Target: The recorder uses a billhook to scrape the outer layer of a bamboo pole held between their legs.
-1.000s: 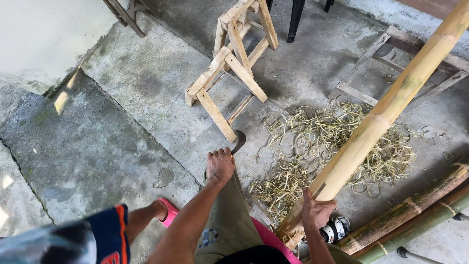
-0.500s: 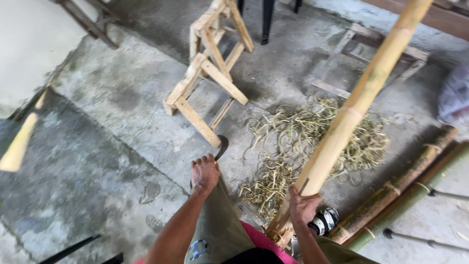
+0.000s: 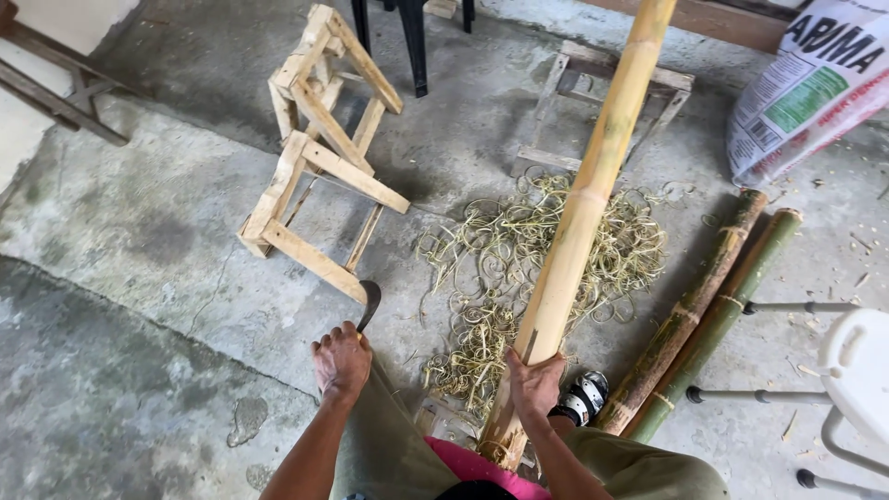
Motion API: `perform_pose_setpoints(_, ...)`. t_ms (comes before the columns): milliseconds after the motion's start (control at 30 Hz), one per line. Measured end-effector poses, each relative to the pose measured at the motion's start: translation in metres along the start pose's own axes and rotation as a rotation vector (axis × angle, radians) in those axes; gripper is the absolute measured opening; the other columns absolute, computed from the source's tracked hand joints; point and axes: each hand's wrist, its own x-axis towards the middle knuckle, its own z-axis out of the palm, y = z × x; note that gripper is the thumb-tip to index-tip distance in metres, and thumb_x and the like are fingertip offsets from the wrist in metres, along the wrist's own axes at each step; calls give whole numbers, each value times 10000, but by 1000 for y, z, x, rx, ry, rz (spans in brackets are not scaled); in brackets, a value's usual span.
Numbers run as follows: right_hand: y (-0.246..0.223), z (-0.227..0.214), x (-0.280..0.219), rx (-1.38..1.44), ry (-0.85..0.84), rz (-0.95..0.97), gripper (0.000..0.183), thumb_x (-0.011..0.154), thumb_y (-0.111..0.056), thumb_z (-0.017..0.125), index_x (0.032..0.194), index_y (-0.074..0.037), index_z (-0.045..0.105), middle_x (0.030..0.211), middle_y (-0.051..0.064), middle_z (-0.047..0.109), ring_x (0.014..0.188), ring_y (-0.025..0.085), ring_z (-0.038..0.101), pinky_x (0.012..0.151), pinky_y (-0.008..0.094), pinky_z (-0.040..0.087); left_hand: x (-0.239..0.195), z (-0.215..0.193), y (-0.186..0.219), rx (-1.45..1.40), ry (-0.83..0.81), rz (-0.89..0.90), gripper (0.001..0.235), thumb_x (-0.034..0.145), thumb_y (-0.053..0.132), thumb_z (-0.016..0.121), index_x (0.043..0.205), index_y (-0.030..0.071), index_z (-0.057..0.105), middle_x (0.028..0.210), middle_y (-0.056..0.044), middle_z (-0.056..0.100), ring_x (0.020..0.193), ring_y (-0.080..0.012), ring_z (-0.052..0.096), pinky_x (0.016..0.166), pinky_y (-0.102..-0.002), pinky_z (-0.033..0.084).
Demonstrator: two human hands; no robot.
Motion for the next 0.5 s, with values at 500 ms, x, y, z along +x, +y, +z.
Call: perform_pose_setpoints(500, -10, -7, -10, 23, 4, 20, 923, 713, -567, 807, 1375, -105, 361, 1277, 188, 610, 1113, 393, 680, 988, 508, 535, -1, 1, -1, 79, 41, 6, 226, 944, 331, 607, 995, 114, 646, 985, -94, 733, 970, -291, 715, 899, -472, 515)
